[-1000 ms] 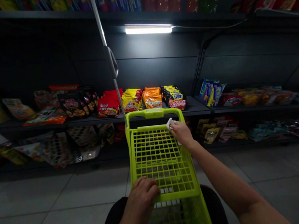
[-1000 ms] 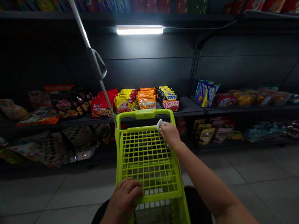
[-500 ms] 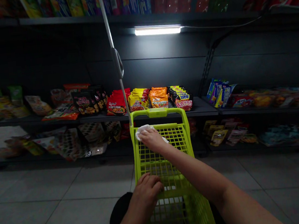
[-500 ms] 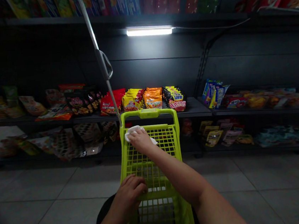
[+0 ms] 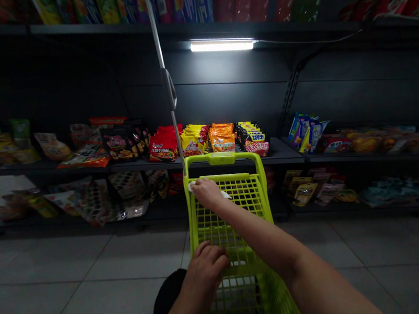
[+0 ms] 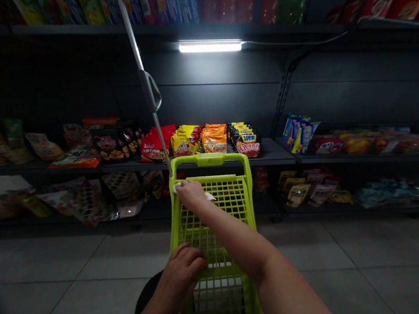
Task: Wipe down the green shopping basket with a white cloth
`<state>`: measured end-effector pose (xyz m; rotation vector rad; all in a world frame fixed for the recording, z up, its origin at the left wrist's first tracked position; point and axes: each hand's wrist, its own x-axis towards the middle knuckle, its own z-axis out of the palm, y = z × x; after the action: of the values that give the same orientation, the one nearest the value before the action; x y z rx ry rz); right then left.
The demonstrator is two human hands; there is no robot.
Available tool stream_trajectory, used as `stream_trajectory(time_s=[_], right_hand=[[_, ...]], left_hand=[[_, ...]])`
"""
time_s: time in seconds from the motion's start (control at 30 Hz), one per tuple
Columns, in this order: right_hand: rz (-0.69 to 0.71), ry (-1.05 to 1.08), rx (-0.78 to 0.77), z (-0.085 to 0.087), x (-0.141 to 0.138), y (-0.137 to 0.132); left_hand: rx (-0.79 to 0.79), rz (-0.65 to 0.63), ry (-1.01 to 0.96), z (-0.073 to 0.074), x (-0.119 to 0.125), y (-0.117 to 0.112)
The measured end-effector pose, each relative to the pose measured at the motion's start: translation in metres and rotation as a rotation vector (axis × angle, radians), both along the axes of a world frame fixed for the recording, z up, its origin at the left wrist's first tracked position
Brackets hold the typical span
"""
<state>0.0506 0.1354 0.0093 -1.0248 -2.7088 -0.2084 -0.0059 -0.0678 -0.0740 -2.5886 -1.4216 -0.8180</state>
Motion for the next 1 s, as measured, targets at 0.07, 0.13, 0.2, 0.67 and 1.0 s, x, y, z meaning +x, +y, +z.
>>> stream_trajectory(time_s=[0.07, 0.13, 0.2, 0.67, 1.0], right_hand=[[-0.010, 0.004, 0.000, -0.005, -0.006, -0.011], [0.074, -0.004, 0.014, -0.012, 0.000, -0.034], [0.230, -0.036, 0.012, -0.018, 0.017, -0.061], [0.107, 0.112, 0.061, -0.013, 0.002, 0.004], [-0.146, 0.071, 0.039, -0.017, 0.143, 0.020]], left_hand=[[0.006, 0.013, 0.007, -0.003, -0.001, 0.000], [0.010, 0.034, 0.011, -0.011, -0.003, 0.000], [0.035, 0.051, 0.009, -0.021, -0.004, 0.001], [-0.051, 0.006, 0.012, -0.012, -0.004, 0.002], [-0.036, 0.033, -0.057, -0.018, 0.000, 0.003]])
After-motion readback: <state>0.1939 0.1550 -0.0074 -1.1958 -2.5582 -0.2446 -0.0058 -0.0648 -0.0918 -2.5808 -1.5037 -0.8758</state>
